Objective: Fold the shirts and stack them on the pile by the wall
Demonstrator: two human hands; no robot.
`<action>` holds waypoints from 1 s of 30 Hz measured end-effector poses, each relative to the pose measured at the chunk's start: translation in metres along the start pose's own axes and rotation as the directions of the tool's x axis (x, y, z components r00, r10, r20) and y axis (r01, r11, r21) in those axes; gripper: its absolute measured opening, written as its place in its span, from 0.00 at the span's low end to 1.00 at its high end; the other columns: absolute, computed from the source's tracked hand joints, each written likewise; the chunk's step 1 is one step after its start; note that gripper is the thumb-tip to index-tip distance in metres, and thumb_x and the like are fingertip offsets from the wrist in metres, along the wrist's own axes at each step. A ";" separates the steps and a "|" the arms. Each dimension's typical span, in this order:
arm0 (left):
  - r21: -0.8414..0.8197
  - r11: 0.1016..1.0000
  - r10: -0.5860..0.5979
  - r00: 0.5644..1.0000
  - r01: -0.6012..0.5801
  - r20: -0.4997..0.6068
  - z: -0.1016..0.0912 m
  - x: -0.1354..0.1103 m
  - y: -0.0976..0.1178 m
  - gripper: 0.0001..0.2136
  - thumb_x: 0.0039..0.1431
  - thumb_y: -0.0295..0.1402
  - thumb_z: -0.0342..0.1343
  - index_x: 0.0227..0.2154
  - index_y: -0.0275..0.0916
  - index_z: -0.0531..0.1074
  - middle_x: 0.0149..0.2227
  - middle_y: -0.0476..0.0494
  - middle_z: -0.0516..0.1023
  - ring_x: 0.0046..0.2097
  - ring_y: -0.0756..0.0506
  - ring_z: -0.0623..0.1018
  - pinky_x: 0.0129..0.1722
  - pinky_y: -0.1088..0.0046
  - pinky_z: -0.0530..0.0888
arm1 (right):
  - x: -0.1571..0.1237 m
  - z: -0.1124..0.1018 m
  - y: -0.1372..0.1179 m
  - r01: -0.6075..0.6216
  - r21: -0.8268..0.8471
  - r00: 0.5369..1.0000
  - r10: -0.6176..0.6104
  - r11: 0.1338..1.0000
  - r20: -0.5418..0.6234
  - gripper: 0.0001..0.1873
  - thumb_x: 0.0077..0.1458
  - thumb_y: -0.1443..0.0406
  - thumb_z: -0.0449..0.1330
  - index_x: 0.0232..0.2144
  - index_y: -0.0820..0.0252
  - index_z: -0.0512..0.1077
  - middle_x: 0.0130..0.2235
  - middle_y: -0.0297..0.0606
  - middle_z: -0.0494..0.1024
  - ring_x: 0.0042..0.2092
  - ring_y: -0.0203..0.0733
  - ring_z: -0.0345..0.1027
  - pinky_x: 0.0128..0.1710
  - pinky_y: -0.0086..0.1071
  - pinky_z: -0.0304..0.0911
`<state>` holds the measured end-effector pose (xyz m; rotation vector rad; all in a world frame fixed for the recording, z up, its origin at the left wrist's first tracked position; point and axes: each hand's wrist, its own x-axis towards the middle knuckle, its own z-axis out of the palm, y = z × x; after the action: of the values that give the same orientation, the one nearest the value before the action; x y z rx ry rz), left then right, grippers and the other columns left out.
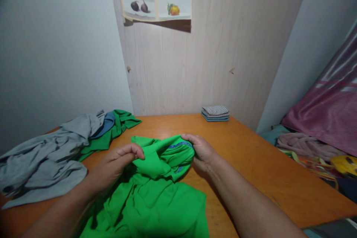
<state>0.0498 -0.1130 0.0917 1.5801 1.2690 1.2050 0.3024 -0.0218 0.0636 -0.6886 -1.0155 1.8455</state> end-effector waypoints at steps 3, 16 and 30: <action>-0.017 0.997 -0.076 0.996 0.077 0.056 0.001 0.000 0.002 0.09 0.59 0.38 0.55 0.33 0.39 0.77 0.27 0.49 0.72 0.28 0.49 0.67 0.28 0.75 0.61 | 0.001 0.001 0.000 -0.020 0.030 1.000 0.020 0.999 0.012 0.09 0.56 0.61 0.63 0.28 0.60 0.78 0.31 0.42 0.84 0.35 0.47 0.79 0.45 0.41 0.73; 0.144 0.990 -0.027 0.969 -0.009 0.247 0.007 -0.002 -0.001 0.24 0.63 0.53 0.53 0.20 0.40 0.65 0.23 0.51 0.63 0.26 0.50 0.62 0.25 0.74 0.58 | 0.004 0.000 0.000 0.045 0.080 0.999 -0.047 0.996 0.023 0.12 0.57 0.56 0.65 0.28 0.57 0.75 0.31 0.38 0.84 0.40 0.49 0.79 0.46 0.43 0.73; 0.234 0.972 -0.041 0.996 0.020 0.084 0.006 0.002 -0.005 0.26 0.61 0.55 0.53 0.17 0.40 0.66 0.19 0.51 0.62 0.23 0.50 0.62 0.23 0.73 0.54 | -0.003 0.006 -0.006 0.244 -0.095 0.970 -0.242 0.965 0.042 0.11 0.55 0.55 0.68 0.34 0.54 0.74 0.39 0.36 0.82 0.44 0.47 0.75 0.45 0.38 0.71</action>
<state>0.0544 -0.1096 0.0861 1.7533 1.4125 0.9838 0.3014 -0.0249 0.0724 -0.5684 -1.1636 1.6048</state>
